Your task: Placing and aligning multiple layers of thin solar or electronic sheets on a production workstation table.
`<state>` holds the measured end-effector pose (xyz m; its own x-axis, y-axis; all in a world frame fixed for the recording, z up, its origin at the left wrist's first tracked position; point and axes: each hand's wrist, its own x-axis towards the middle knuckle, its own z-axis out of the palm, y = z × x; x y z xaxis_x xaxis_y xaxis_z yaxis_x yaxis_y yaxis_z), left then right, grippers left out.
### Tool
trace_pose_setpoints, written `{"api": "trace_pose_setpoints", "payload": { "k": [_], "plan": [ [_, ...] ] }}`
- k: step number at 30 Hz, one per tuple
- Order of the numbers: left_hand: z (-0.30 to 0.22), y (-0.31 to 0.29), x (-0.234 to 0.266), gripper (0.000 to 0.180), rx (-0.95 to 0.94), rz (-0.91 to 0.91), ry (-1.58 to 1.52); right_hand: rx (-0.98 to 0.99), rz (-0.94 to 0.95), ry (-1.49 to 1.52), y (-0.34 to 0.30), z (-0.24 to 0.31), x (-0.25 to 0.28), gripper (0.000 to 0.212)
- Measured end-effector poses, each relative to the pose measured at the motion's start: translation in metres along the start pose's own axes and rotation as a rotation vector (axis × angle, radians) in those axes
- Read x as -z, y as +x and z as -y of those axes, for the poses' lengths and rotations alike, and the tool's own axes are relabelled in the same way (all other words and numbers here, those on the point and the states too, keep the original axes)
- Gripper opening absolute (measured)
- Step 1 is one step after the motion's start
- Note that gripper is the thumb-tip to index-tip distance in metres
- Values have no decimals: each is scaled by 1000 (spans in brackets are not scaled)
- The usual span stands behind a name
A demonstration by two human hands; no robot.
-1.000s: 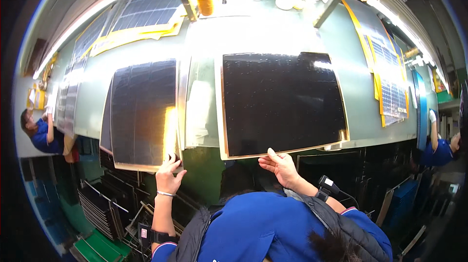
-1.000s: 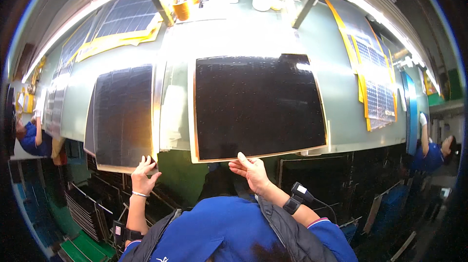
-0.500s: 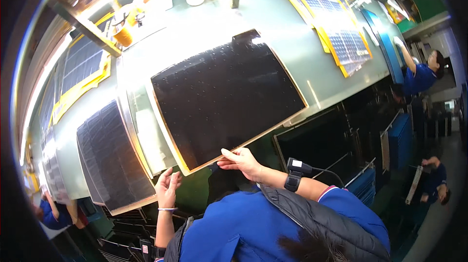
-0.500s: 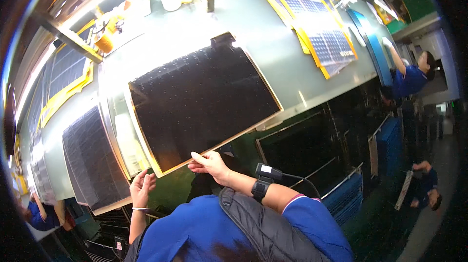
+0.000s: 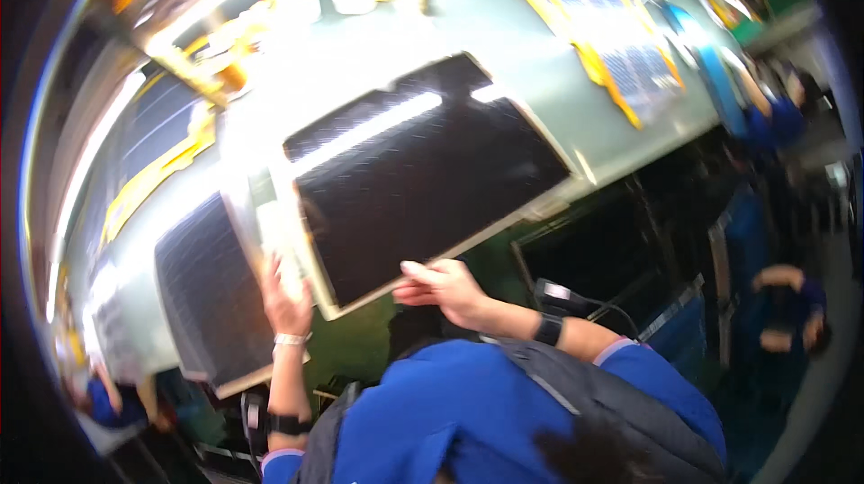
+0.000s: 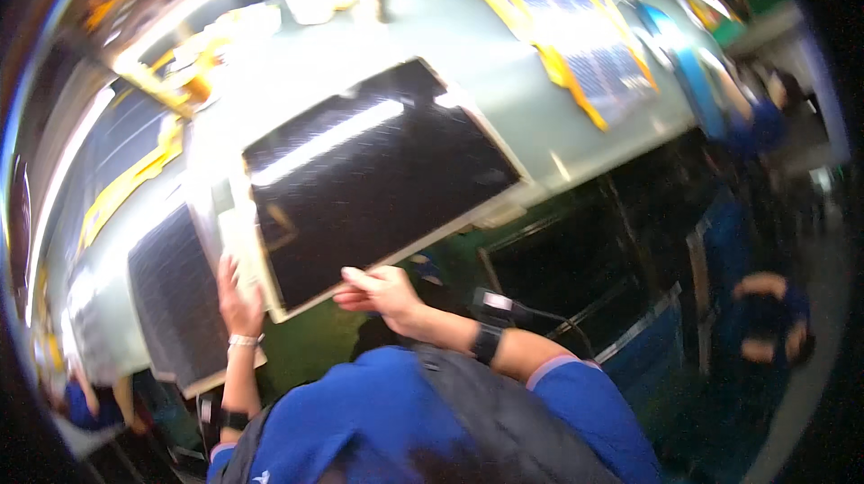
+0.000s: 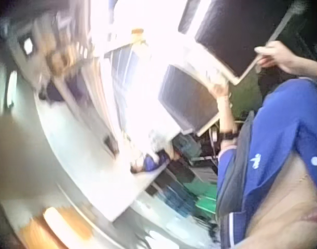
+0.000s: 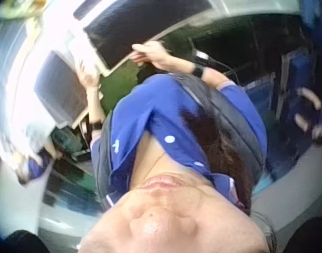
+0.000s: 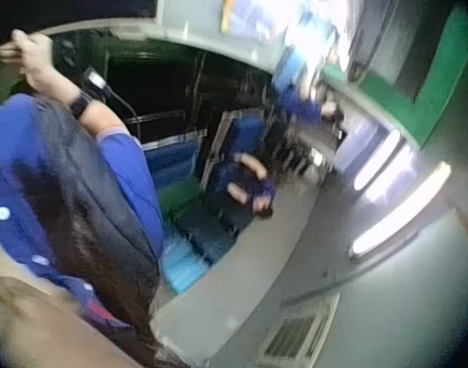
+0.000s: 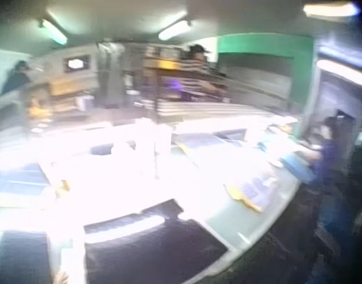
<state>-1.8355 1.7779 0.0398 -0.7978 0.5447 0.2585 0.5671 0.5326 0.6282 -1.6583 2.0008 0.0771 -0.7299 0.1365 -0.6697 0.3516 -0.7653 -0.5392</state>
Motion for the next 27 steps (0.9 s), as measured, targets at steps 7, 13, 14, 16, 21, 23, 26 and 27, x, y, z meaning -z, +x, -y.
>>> {"api": "trace_pose_setpoints", "payload": {
  "k": [7,13,14,16,21,23,26,27],
  "plan": [
    [-25,76,-6,7,-337,-366,-345,999,427,-906,-107,91,-41,49],
    [-53,96,-35,40,482,-554,-604,1021,-376,-1647,-5,98,24,61],
    [-37,96,-46,41,629,-324,-481,912,-405,-1714,18,85,49,61],
    [-8,94,-70,46,458,-151,-51,478,-371,-1786,47,66,74,64],
    [17,22,5,91,199,-147,257,456,-474,-1954,74,48,70,72],
    [14,-29,54,83,158,47,190,343,-502,-1911,80,51,52,74],
    [3,-103,72,82,323,494,572,671,-302,-1898,93,49,6,70],
    [9,-120,68,75,305,434,565,992,-51,-1833,108,48,-10,61]
  ]
}}
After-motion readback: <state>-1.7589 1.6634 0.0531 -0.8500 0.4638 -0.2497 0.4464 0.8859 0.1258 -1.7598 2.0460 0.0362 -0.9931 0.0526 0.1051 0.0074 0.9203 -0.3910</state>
